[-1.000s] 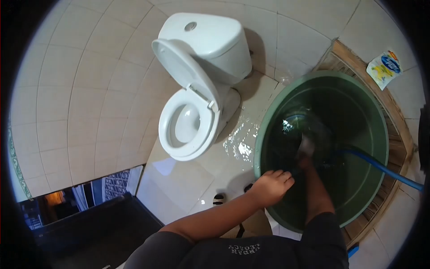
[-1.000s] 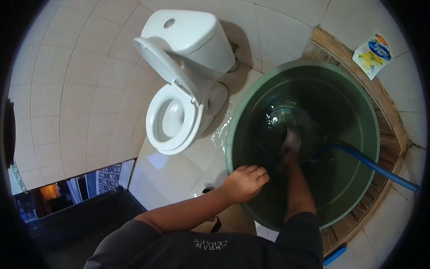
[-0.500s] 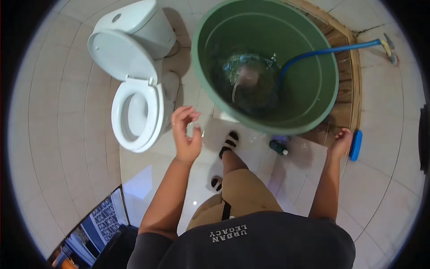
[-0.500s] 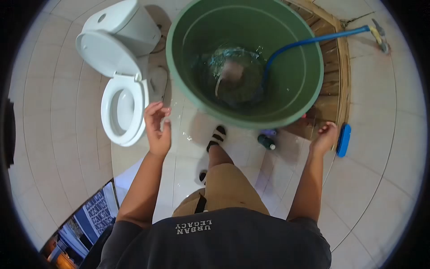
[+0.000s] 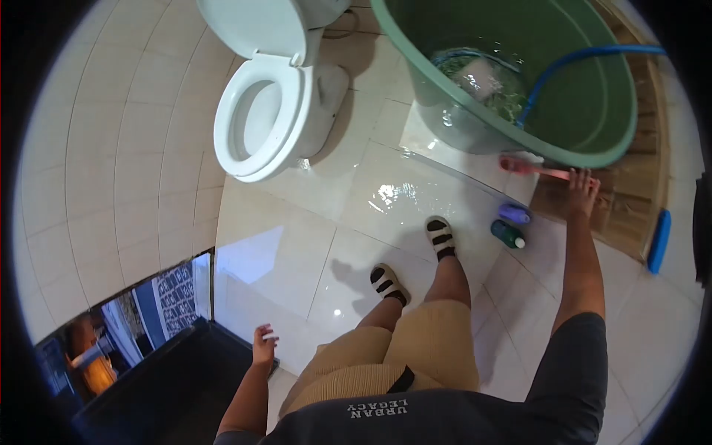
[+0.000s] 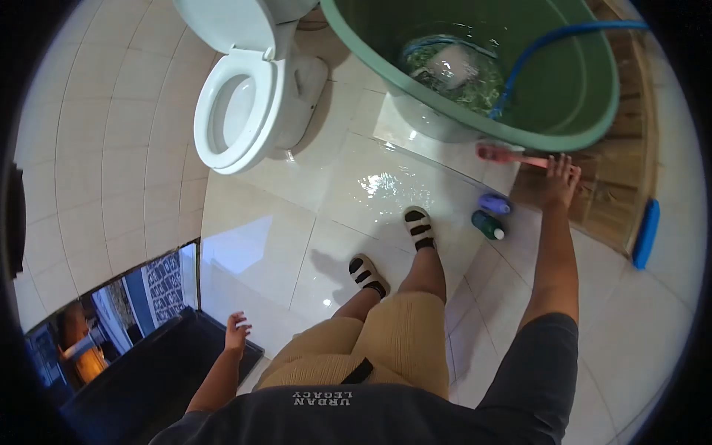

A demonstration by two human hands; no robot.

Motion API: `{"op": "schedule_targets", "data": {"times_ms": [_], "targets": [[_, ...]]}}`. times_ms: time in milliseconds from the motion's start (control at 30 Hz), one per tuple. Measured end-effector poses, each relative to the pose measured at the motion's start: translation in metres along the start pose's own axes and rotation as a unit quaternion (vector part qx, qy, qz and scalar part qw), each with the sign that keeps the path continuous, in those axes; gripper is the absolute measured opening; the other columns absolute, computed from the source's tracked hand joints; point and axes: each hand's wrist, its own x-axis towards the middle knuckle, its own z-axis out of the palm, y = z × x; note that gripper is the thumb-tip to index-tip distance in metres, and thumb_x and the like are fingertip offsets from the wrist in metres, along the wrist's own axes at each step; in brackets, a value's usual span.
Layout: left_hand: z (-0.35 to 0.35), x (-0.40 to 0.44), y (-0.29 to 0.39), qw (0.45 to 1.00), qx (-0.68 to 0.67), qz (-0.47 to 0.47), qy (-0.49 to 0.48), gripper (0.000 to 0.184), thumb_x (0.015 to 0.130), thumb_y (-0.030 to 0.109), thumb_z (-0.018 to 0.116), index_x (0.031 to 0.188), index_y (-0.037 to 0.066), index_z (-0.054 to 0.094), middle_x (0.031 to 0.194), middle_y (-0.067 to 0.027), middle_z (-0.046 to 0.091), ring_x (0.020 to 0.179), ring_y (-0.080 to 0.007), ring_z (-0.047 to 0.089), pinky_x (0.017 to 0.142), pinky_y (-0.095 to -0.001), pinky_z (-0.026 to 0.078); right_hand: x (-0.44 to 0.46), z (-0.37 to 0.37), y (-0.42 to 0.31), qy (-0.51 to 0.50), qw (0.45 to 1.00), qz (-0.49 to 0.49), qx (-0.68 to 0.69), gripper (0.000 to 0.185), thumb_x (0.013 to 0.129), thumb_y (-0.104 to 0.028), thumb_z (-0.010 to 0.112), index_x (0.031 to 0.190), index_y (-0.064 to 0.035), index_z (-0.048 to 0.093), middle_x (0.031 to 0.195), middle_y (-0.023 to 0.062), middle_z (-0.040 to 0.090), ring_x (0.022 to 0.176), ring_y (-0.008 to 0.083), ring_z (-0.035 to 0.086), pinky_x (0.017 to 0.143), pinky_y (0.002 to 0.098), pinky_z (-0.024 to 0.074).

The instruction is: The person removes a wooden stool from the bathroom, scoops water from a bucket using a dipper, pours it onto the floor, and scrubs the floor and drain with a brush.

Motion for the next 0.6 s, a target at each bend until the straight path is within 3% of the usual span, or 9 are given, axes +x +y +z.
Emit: {"op": "schedule_targets", "data": {"times_ms": [33,100,167,233,300,400,467,533,600], "targets": [[0.004,-0.003,-0.011,0.999,0.025,-0.03,-0.012,0.04,0.073,-0.001,0.044,0.112,0.013,0.042,0.102,-0.0082,0.047,0.082,-0.0171,0.054,0.07,-0.0293,0.044,0.013,0.01,-0.003,-0.009,1.0,0.013,-0.024,0.059,0.082,-0.027,0.04,0.134,-0.0117,0.018,0.142,0.0083,0.009,0.131,0.0263,0.009,0.103,0.0508,0.0034],[0.025,-0.003,-0.025,0.998,0.013,-0.046,-0.028,0.038,0.073,0.001,0.046,0.109,0.012,0.044,0.099,-0.0084,0.049,0.08,-0.0163,0.055,0.065,-0.0274,0.044,0.005,-0.025,-0.006,-0.027,0.999,0.004,-0.019,0.054,0.081,-0.027,0.041,0.13,-0.0113,0.028,0.138,0.0101,0.022,0.129,0.0249,0.014,0.103,0.0499,0.0046],[0.05,-0.002,-0.042,0.997,-0.014,-0.042,-0.062,0.036,0.073,0.004,0.048,0.108,0.011,0.045,0.097,-0.008,0.051,0.08,-0.0158,0.055,0.064,-0.0267,0.044,0.05,0.05,-0.008,0.01,0.998,-0.055,0.02,0.04,0.079,-0.026,0.043,0.116,-0.0104,0.044,0.12,0.0089,0.043,0.114,0.0247,0.037,0.097,0.0445,0.0225],[0.082,-0.006,-0.038,0.991,-0.08,-0.051,-0.091,0.034,0.076,0.002,0.046,0.109,0.011,0.044,0.097,-0.0074,0.049,0.083,-0.0163,0.055,0.069,-0.0272,0.044,0.049,0.052,-0.007,-0.078,0.99,-0.106,0.054,0.028,0.078,-0.025,0.045,0.1,-0.0101,0.056,0.098,0.0053,0.059,0.093,0.023,0.056,0.085,0.0382,0.0416],[0.113,-0.016,-0.028,0.975,-0.179,0.001,-0.131,0.036,0.077,-0.001,0.043,0.111,0.011,0.043,0.1,-0.0075,0.047,0.087,-0.0169,0.053,0.073,-0.0282,0.044,0.022,0.094,0.0,0.07,0.972,-0.218,0.058,0.023,0.074,-0.022,0.051,0.09,-0.0072,0.059,0.085,0.0115,0.061,0.078,0.0276,0.059,0.065,0.0392,0.047],[0.153,-0.034,-0.017,0.921,-0.336,-0.055,-0.186,0.035,0.081,0.001,0.044,0.115,0.01,0.041,0.103,-0.006,0.044,0.091,-0.0162,0.051,0.078,-0.0285,0.042,-0.034,0.089,-0.011,0.145,0.915,-0.233,0.297,0.026,0.073,-0.02,0.055,0.093,-0.0026,0.054,0.083,0.0175,0.058,0.078,0.0344,0.056,0.066,0.0431,0.0431],[0.171,-0.044,-0.012,0.898,-0.374,-0.023,-0.228,0.033,0.083,0.003,0.044,0.116,0.009,0.04,0.105,-0.0046,0.043,0.091,-0.0144,0.05,0.081,-0.0292,0.04,-0.081,0.03,-0.036,0.015,0.874,-0.312,0.374,0.028,0.078,-0.022,0.05,0.1,-0.0039,0.051,0.086,0.018,0.057,0.078,0.0356,0.055,0.068,0.0412,0.0431],[0.184,-0.049,-0.016,0.875,-0.406,-0.02,-0.262,0.034,0.083,0.004,0.045,0.116,0.007,0.04,0.104,-0.0046,0.046,0.091,-0.013,0.049,0.082,-0.0282,0.04,-0.115,0.0,-0.08,-0.173,0.802,-0.334,0.464,0.032,0.085,-0.033,0.045,0.098,-0.0036,0.048,0.084,0.0126,0.053,0.078,0.023,0.053,0.07,0.0366,0.0425],[0.185,-0.053,-0.017,0.885,-0.367,-0.011,-0.287,0.036,0.081,0.002,0.045,0.116,0.005,0.04,0.103,-0.0054,0.048,0.092,-0.0129,0.049,0.082,-0.0272,0.039,-0.143,0.005,-0.14,-0.164,0.734,-0.471,0.461,0.03,0.084,-0.032,0.047,0.097,-0.0052,0.048,0.078,0.0107,0.052,0.072,0.0187,0.051,0.065,0.0342,0.0429]]}}
